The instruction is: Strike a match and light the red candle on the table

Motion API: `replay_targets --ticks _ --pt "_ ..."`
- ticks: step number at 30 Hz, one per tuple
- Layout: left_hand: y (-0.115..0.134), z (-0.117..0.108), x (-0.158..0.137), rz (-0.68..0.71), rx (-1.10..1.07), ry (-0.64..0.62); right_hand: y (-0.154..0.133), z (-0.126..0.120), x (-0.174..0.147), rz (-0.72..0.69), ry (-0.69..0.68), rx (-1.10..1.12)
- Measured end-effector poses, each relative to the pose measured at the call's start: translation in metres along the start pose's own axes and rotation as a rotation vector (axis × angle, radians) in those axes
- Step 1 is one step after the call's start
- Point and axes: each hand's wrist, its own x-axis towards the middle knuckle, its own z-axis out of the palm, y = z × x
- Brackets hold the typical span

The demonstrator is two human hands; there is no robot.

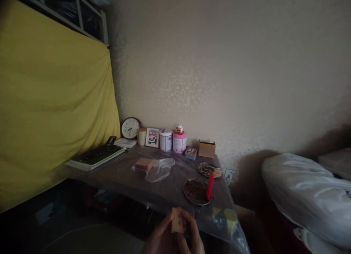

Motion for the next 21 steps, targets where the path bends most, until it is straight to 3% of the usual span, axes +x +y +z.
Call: replay_targets --ticks 6,14,21 --pt "-0.001 0.002 -0.004 0.0 0.005 -0.033 -0.005 0.004 -0.005 0.04 0.008 0.109" --pt "-0.003 0.001 -0.005 -0.019 0.005 0.014 -0.01 0.0 -0.005 0.021 -0.038 -0.02" --pt "-0.003 -0.002 -0.005 -0.002 0.03 0.028 -0.016 0.001 -0.006 0.029 -0.059 0.03"
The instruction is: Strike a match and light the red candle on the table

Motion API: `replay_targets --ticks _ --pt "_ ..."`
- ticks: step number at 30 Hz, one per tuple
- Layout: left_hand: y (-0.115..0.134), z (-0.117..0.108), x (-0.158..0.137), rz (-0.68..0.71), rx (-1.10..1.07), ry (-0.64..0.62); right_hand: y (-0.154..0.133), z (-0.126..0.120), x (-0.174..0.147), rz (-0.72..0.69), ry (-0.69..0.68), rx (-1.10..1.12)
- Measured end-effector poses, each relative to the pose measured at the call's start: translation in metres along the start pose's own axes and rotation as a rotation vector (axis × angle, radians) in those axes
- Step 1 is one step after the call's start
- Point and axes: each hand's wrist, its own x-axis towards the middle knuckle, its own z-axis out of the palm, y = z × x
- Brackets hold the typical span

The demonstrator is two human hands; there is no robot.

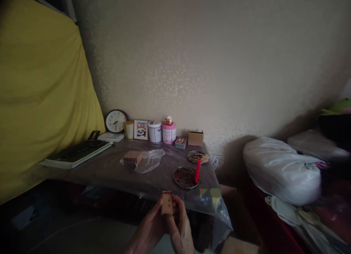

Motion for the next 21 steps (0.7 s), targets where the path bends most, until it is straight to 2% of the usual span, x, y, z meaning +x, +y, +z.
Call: replay_targets --ticks 6,10,14,16,21 --pt "-0.001 0.0 -0.001 -0.02 -0.011 -0.001 0.011 0.002 0.0 -0.039 0.009 -0.014" --pt "-0.001 -0.001 0.0 -0.017 -0.023 -0.001 0.006 0.002 0.0 -0.025 -0.018 0.02" --pt "0.002 -0.004 0.0 0.02 -0.089 0.115 -0.005 -0.011 0.007 0.07 -0.162 0.138" --pt "0.004 -0.005 -0.001 0.004 -0.091 0.19 -0.008 -0.02 0.012 0.107 -0.182 0.21" --pt "0.004 -0.003 -0.005 -0.068 0.039 0.235 -0.003 -0.033 0.021 0.144 0.026 0.15"
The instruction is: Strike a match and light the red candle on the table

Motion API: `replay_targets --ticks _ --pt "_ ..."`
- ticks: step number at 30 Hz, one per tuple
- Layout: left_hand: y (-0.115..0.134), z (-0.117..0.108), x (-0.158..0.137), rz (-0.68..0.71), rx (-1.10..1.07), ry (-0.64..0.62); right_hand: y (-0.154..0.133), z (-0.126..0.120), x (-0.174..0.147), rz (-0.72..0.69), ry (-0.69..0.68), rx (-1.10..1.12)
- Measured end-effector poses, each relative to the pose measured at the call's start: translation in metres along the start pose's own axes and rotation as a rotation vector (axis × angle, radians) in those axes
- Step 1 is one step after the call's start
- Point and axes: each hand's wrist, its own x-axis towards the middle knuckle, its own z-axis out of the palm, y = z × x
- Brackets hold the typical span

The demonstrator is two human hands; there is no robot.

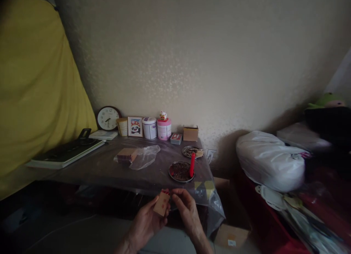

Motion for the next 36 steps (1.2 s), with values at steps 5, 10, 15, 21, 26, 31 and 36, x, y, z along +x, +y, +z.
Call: replay_targets --ticks 5,10,15,21,26,31,36 --pt "-0.003 0.002 -0.001 -0.054 0.058 -0.036 0.009 0.002 0.001 0.019 -0.004 0.019" --pt "-0.004 0.002 -0.001 -0.085 0.083 -0.025 0.013 0.001 0.003 0.016 0.006 0.013" --pt "-0.004 0.0 -0.001 -0.114 0.091 -0.013 0.015 -0.003 0.003 -0.026 0.019 -0.068" --pt "-0.001 -0.003 -0.001 -0.122 0.077 0.016 0.004 -0.005 -0.002 -0.181 -0.038 -0.273" --pt "0.0 -0.005 0.0 -0.147 0.104 0.044 0.0 -0.007 -0.004 -0.327 -0.096 -0.53" --pt "-0.001 -0.008 0.001 -0.149 0.135 0.05 0.003 -0.009 -0.003 -0.338 -0.12 -0.646" --pt "-0.002 -0.009 0.002 -0.152 0.149 0.071 0.004 -0.009 -0.002 -0.346 -0.135 -0.699"
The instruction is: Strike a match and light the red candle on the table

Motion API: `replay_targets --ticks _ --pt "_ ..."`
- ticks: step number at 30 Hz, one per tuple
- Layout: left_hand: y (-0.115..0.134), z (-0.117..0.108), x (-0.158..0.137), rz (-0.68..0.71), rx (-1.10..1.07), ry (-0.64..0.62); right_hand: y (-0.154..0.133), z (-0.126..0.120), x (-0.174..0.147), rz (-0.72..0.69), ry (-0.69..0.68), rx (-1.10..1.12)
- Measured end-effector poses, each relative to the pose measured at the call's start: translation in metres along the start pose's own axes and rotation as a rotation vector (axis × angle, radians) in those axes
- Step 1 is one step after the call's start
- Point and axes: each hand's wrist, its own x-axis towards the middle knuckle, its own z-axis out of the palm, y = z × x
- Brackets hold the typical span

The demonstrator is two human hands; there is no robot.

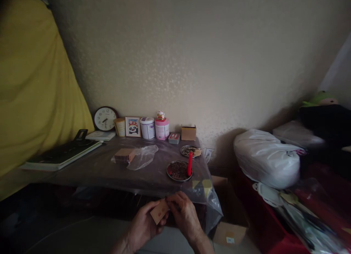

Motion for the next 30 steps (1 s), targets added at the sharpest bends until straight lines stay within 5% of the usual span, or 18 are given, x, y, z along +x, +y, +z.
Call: replay_targets --ticks 30 --pt "0.0023 0.0006 -0.0028 -0.019 -0.005 0.001 0.0034 0.0013 -0.0038 -0.113 -0.086 -0.232"
